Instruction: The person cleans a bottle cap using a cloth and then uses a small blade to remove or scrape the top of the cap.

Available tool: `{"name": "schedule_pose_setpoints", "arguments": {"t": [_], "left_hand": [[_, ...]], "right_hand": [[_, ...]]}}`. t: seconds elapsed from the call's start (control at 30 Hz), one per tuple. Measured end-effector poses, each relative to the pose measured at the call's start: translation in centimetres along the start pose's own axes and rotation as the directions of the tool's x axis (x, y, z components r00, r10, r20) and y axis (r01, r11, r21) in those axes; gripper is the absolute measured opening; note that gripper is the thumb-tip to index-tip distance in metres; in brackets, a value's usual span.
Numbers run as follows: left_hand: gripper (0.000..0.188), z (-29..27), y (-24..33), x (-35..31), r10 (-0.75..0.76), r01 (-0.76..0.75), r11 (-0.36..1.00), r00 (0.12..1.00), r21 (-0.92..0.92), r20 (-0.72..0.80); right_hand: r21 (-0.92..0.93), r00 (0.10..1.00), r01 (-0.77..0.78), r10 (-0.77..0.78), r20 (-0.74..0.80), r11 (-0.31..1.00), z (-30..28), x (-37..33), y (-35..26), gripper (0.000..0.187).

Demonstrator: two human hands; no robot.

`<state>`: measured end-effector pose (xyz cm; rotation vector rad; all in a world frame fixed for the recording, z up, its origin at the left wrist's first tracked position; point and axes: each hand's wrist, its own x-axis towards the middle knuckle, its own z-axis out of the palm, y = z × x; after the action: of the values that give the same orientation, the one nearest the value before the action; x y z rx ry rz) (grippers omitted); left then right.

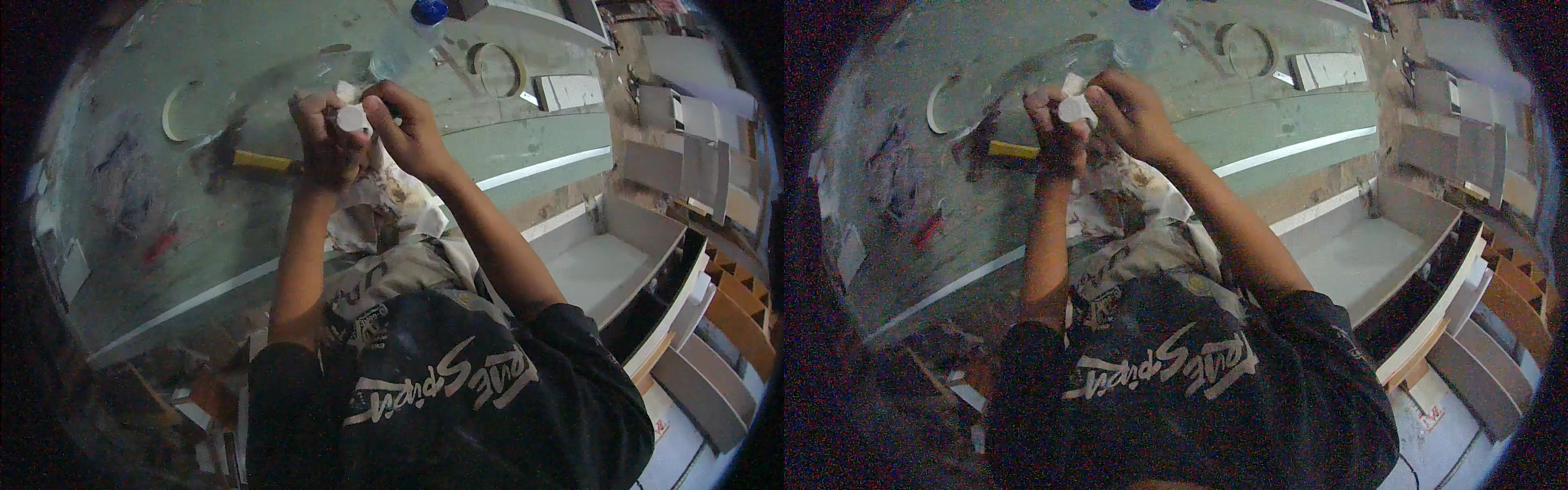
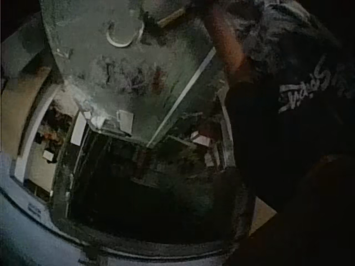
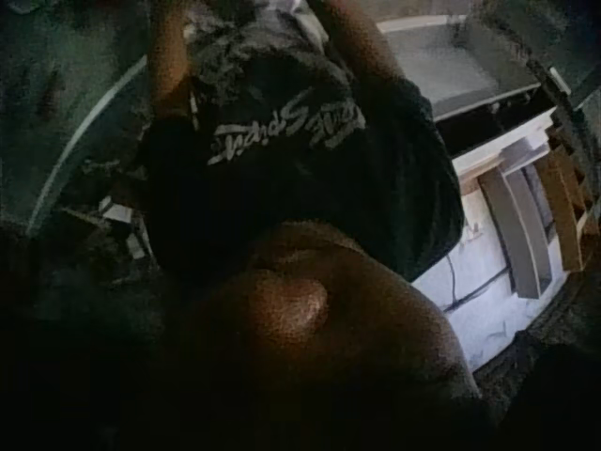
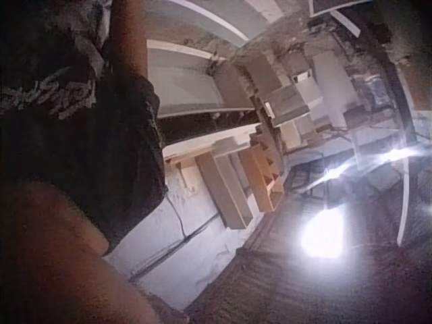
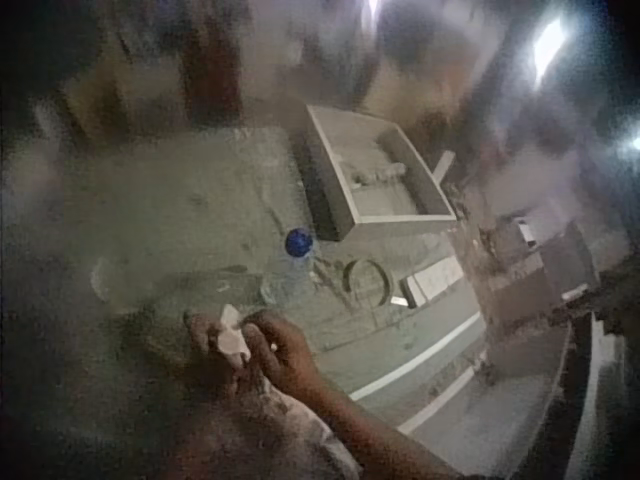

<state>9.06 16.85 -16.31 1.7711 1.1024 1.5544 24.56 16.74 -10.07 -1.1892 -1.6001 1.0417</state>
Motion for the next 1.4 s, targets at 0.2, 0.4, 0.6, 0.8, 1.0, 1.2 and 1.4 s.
{"name": "schedule_pose_setpoints", "arguments": {"t": [0.2, 0.4, 0.6, 0.8, 1.0, 1.2, 1.4], "left_hand": [[0.055, -0.3, 0.3, 2.1, 0.195, -0.19, 0.968, 0.981, 0.162, -0.015], [0.036, 0.4, 1.0, 3.1, 0.212, -0.203, 0.968, 0.976, 0.147, -0.052], [0.031, 0.4, 2.6, 3.7, 0.198, -0.19, 0.948, 0.98, 0.254, -0.006], [0.022, 0.8, 1.1, 2.9, 0.104, -0.103, 0.985, 0.995, -0.138, 0.005], [0.018, 1.4, 0.8, 3.0, 0.137, -0.135, 0.98, 0.991, -0.146, -0.001], [0.015, 2.1, 0.9, 3.0, 0.082, -0.085, 0.979, 0.996, -0.185, -0.019], [0.017, 2.5, 2.0, 3.0, -0.085, 0.081, 0.98, 0.996, -0.182, -0.015]], "right_hand": [[-0.006, 0.998, 0.041, -0.041, -0.043, 0.999, 0.4, 0.5, 0.8, 0.023], [-0.066, 0.997, 0.065, -0.067, -0.028, 0.996, 0.0, 0.5, 2.3, 0.022], [-0.108, 0.995, 0.074, -0.081, -0.062, 0.991, 0.2, -0.5, 3.3, 0.015], [-0.244, 0.993, 0.037, -0.062, -0.098, 0.969, 0.6, -1.4, 4.2, 0.012], [-0.137, 0.983, 0.082, -0.103, -0.152, 0.987, 1.3, -1.5, 5.3, 0.007], [-0.17, 0.988, 0.066, -0.088, -0.129, 0.983, 0.9, -1.7, 6.4, 0.008], [0.066, 0.989, -0.126, 0.131, -0.068, 0.99, -1.9, -2.1, 4.5, 0.016]]}}
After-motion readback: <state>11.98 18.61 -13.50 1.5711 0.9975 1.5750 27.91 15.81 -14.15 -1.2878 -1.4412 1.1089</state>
